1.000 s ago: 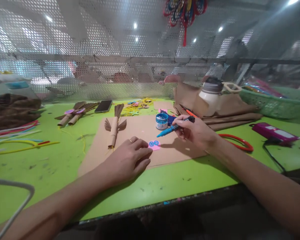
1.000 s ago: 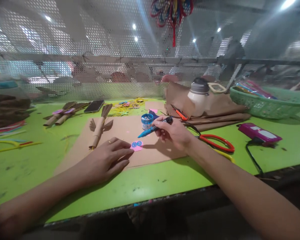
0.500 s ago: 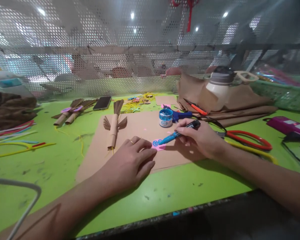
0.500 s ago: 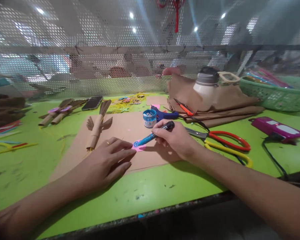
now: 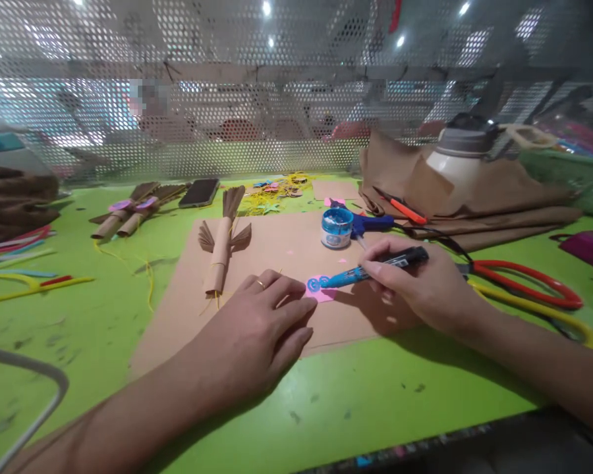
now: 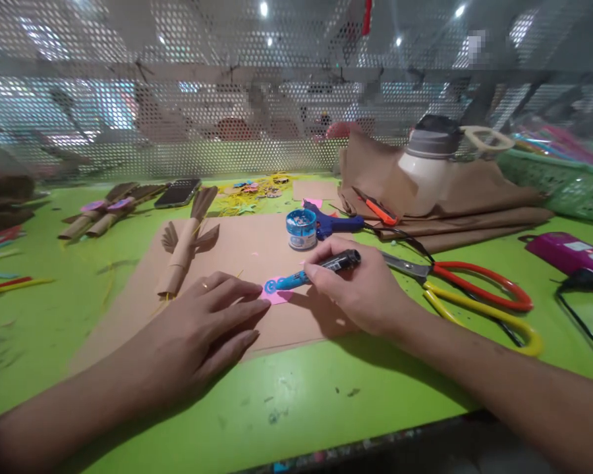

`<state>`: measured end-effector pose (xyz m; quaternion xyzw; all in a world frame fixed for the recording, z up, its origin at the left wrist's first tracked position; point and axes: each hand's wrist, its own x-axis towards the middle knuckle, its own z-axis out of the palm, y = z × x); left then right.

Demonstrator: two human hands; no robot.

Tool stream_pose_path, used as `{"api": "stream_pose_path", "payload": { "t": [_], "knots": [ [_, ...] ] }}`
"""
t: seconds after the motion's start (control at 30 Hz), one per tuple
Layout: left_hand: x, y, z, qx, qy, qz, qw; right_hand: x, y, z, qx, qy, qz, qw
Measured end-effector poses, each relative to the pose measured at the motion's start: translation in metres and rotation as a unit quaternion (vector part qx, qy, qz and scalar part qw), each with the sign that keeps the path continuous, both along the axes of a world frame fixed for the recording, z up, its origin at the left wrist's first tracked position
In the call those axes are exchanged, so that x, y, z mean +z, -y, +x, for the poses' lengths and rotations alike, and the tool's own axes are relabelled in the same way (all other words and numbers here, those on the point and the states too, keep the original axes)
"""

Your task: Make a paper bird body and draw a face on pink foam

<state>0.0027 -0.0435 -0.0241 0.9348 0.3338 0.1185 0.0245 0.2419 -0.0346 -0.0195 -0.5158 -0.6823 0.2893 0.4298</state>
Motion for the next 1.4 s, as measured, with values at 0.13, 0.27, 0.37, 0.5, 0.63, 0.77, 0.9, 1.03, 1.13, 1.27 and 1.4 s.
{"api": "stream_pose_path", "payload": {
  "t": [0.13, 0.27, 0.37, 0.5, 0.63, 0.77, 0.9, 1.03, 1.13, 1.27, 1.4],
  "knots": [
    [-0.0011, 0.0005, 0.0001, -0.006, 0.008, -0.006, 1.000, 0.0007, 0.0024, -0.0004, 0.003, 0.007, 0.001, 1.000],
    [-0.0009, 0.0000, 0.0009, -0.004, 0.006, -0.013, 1.000, 0.0003, 0.0046, -0.0010, 0.008, 0.028, 0.013, 0.999],
    [0.0000, -0.0007, 0.0016, -0.005, 0.003, -0.016, 1.000, 0.0000, 0.0048, -0.0013, 0.009, 0.034, 0.025, 0.999],
    [0.0000, -0.0007, 0.0014, -0.005, 0.002, -0.017, 1.000, 0.0002, 0.0045, -0.0014, 0.002, 0.032, 0.033, 0.999],
    [-0.0013, 0.0003, 0.0010, -0.002, 0.008, -0.015, 1.000, -0.0005, 0.0045, -0.0009, 0.000, 0.037, 0.035, 0.999],
    [-0.0005, 0.0004, 0.0015, -0.003, 0.008, -0.014, 1.000, -0.0023, 0.0041, -0.0004, 0.006, 0.052, 0.035, 0.998],
    [0.0014, -0.0004, 0.0018, -0.007, 0.005, -0.010, 1.000, -0.0029, 0.0035, -0.0003, 0.010, 0.053, 0.022, 0.998],
    [0.0020, -0.0003, 0.0015, -0.008, 0.004, -0.009, 1.000, -0.0021, 0.0036, -0.0003, 0.011, 0.050, 0.027, 0.998],
    [0.0019, -0.0001, 0.0011, -0.008, 0.004, -0.007, 1.000, -0.0022, 0.0038, 0.0001, 0.012, 0.042, 0.031, 0.999],
    [0.0015, -0.0001, 0.0013, -0.009, 0.004, -0.003, 1.000, -0.0032, 0.0038, 0.0017, 0.013, 0.030, 0.017, 0.999],
    [0.0015, 0.0000, 0.0020, -0.013, 0.007, 0.005, 1.000, -0.0034, 0.0042, 0.0027, 0.016, 0.041, 0.013, 0.999]
  ]
}}
